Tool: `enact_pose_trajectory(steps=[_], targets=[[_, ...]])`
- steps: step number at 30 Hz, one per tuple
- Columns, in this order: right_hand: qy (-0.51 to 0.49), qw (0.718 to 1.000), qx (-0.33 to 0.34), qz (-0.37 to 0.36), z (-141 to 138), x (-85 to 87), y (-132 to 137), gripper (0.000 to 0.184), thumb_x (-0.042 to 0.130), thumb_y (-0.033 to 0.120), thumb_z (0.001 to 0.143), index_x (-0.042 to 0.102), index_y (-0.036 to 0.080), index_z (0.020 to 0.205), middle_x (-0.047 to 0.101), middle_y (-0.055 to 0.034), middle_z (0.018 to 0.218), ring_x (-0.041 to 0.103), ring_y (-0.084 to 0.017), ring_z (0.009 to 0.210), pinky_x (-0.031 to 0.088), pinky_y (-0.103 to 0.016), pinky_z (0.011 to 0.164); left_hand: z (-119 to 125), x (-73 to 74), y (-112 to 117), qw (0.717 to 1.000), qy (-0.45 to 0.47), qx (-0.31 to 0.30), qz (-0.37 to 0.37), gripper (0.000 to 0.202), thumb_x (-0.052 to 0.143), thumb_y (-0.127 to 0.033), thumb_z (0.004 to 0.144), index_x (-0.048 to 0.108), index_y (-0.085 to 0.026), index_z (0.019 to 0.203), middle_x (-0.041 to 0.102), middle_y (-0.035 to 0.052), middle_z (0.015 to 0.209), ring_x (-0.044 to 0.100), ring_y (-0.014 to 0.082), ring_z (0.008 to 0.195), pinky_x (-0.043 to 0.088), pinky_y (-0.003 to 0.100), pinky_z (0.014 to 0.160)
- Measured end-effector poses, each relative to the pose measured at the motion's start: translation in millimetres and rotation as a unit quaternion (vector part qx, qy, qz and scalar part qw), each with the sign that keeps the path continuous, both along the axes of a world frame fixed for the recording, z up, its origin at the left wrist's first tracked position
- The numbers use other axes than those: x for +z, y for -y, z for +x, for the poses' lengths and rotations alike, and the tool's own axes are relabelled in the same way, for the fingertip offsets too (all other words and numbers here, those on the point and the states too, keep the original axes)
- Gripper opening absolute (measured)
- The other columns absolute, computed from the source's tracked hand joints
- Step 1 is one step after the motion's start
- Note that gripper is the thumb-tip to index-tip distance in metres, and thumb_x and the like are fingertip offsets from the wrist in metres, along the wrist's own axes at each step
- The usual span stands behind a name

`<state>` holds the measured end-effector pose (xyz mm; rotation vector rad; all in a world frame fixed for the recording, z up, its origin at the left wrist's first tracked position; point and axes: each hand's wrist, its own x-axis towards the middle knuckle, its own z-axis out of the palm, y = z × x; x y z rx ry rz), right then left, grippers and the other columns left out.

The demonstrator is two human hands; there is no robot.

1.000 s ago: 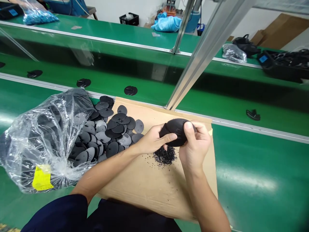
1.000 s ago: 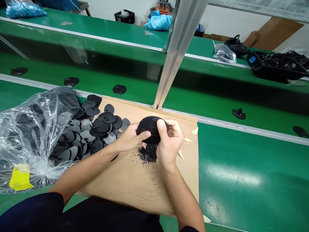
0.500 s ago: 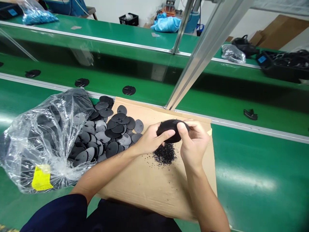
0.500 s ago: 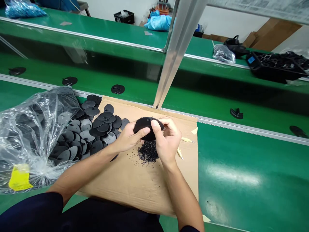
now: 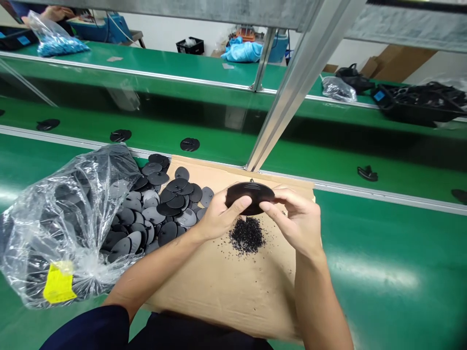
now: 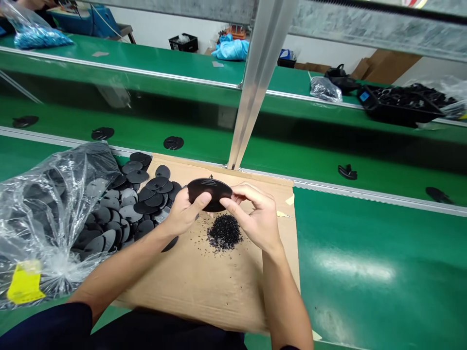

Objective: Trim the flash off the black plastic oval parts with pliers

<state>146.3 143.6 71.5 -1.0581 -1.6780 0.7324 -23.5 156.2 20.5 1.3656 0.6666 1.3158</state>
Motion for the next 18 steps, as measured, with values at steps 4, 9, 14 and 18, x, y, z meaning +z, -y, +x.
enact_pose_trajectory(steps=[4,9,14,18], targets=[[0.006,0.998,0.009,-0.060,-5,0.4,3,0.024,0.070,0.037,0.090,0.065,0.020,0.074,0.063,0.0003,0.069,0.056,-0.013,0.063,0.050,-0.027,0.061,3,0.2,1,0.999,0.025,0.000,-0.044,0.047,0.061,-0.056,0.094,0.072,-0.011,0.105,0.076,0.0080,0.091,0.071,0.0160,0.070,0.057,0.026,0.060],[-0.007,0.997,0.010,-0.074,-7,0.8,3,0.031,0.067,0.037,0.091,0.058,0.020,0.067,0.054,0.0023,0.064,0.047,-0.011,0.060,0.043,-0.026,0.057,-2,4.0,-4,1.000,-0.007,0.025,-0.004,0.043,0.069,-0.047,0.092,0.065,-0.015,0.121,0.075,0.0101,0.114,0.072,0.0220,0.106,0.060,0.034,0.092],[-0.002,0.998,0.012,-0.065,-8,2.7,5,0.034,0.066,0.033,0.092,0.052,0.020,0.063,0.048,0.0039,0.062,0.042,-0.010,0.059,0.040,-0.026,0.058,-7,4.1,-6,0.999,-0.014,0.022,0.036,0.044,0.070,-0.038,0.093,0.057,-0.019,0.131,0.070,0.0101,0.126,0.070,0.0215,0.113,0.059,0.034,0.098],[0.001,0.997,0.012,-0.079,-8,1.8,6,0.032,0.066,0.037,0.093,0.057,0.020,0.066,0.053,0.0026,0.064,0.048,-0.011,0.060,0.042,-0.027,0.058,-10,5.1,-4,0.997,-0.035,0.028,0.060,0.042,0.066,-0.033,0.096,0.056,-0.021,0.134,0.068,0.0093,0.130,0.068,0.0213,0.116,0.057,0.035,0.101]])
